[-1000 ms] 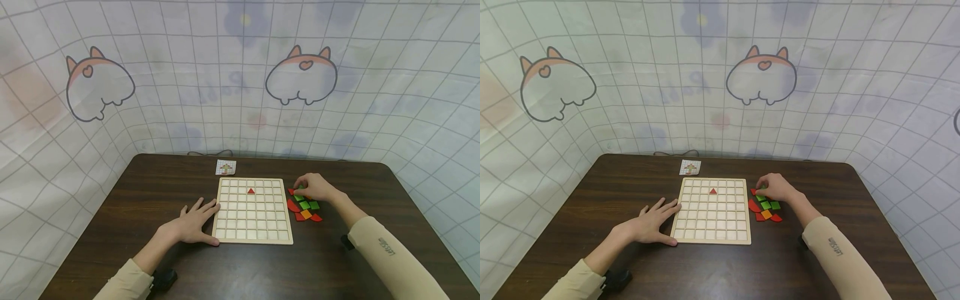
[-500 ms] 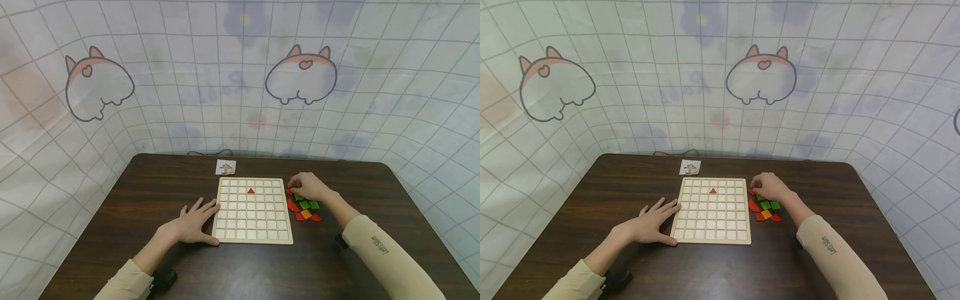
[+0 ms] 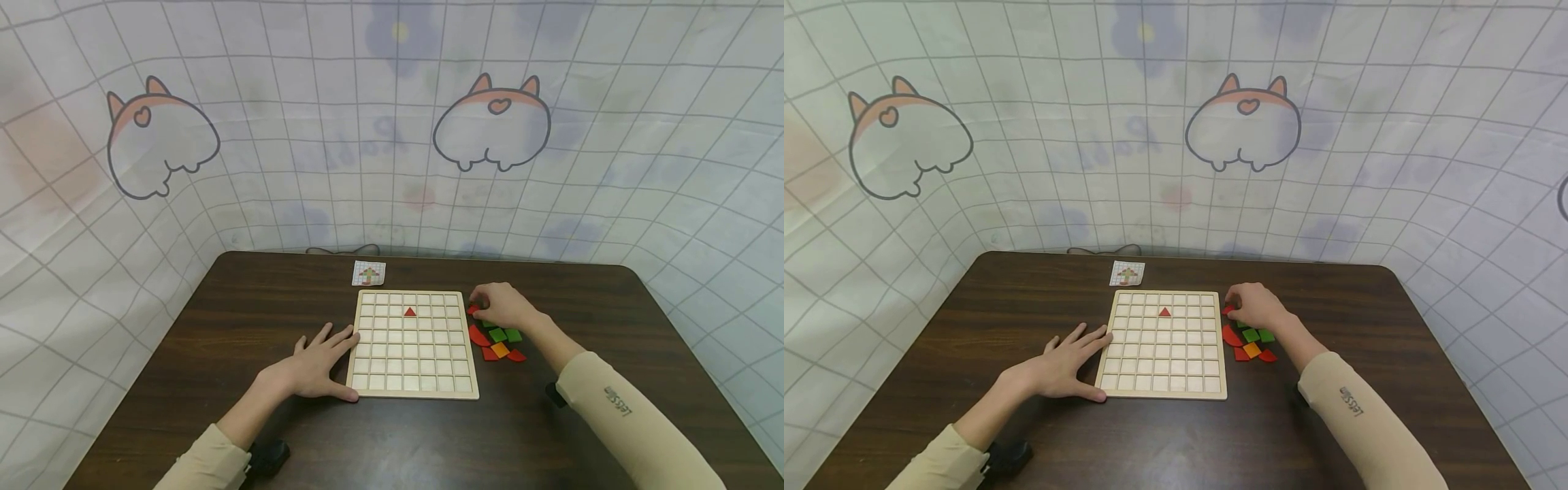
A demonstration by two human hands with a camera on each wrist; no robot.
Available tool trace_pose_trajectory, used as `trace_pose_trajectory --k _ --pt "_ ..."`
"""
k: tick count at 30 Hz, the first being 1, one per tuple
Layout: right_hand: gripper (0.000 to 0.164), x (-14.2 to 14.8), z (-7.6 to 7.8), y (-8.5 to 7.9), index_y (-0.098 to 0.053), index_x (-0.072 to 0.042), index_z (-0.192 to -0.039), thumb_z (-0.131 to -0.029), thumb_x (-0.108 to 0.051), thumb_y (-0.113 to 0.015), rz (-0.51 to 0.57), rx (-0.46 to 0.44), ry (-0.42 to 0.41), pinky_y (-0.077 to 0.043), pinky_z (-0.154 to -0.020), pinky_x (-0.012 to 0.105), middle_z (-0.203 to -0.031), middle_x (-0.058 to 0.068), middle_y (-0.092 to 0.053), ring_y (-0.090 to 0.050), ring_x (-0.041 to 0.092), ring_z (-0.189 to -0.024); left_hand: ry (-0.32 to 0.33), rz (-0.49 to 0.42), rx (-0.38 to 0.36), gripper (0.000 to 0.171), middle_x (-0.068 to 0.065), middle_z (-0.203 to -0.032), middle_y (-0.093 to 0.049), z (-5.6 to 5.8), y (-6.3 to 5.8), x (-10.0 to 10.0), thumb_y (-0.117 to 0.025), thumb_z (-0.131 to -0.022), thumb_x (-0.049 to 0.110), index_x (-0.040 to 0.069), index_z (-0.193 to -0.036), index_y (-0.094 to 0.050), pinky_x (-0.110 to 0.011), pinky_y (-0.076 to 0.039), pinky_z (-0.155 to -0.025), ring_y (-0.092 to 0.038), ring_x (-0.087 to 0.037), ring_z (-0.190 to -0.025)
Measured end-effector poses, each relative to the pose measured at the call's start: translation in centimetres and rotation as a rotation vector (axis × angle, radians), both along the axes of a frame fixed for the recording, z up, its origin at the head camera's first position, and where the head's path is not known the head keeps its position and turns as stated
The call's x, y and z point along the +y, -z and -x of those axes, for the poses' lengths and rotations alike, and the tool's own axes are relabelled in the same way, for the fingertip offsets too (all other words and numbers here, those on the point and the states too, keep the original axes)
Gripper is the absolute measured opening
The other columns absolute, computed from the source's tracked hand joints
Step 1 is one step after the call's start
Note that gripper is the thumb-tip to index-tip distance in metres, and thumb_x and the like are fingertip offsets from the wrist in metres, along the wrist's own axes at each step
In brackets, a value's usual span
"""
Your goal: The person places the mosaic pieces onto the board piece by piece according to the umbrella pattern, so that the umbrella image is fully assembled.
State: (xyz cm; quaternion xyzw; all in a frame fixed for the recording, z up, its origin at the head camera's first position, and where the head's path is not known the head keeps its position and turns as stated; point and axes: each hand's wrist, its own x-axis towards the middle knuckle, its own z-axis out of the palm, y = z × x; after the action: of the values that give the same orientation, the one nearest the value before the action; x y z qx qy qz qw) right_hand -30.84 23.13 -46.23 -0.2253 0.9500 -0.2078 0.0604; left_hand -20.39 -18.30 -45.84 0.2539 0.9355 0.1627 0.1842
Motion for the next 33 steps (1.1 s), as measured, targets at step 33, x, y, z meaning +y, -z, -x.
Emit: trace_pose_trajectory --k 33 --pt "0.030 -0.6 -0.5 -0.9 -0.069 0.004 -0.112 -0.096 -0.021 -0.075 0.106 -0.037 0.019 -0.048 -0.063 0.034 -0.080 0.003 -0.063 -0.053 0.016 -0.063 -0.006 0.001 -0.016 0.109 -0.007 -0.171 -0.013 0.0 -0.1 0.1 -0.075 -0.083 0.066 0.017 -0.166 -0.024 -0.081 -0.007 -0.108 0.000 -0.043 -0.155"
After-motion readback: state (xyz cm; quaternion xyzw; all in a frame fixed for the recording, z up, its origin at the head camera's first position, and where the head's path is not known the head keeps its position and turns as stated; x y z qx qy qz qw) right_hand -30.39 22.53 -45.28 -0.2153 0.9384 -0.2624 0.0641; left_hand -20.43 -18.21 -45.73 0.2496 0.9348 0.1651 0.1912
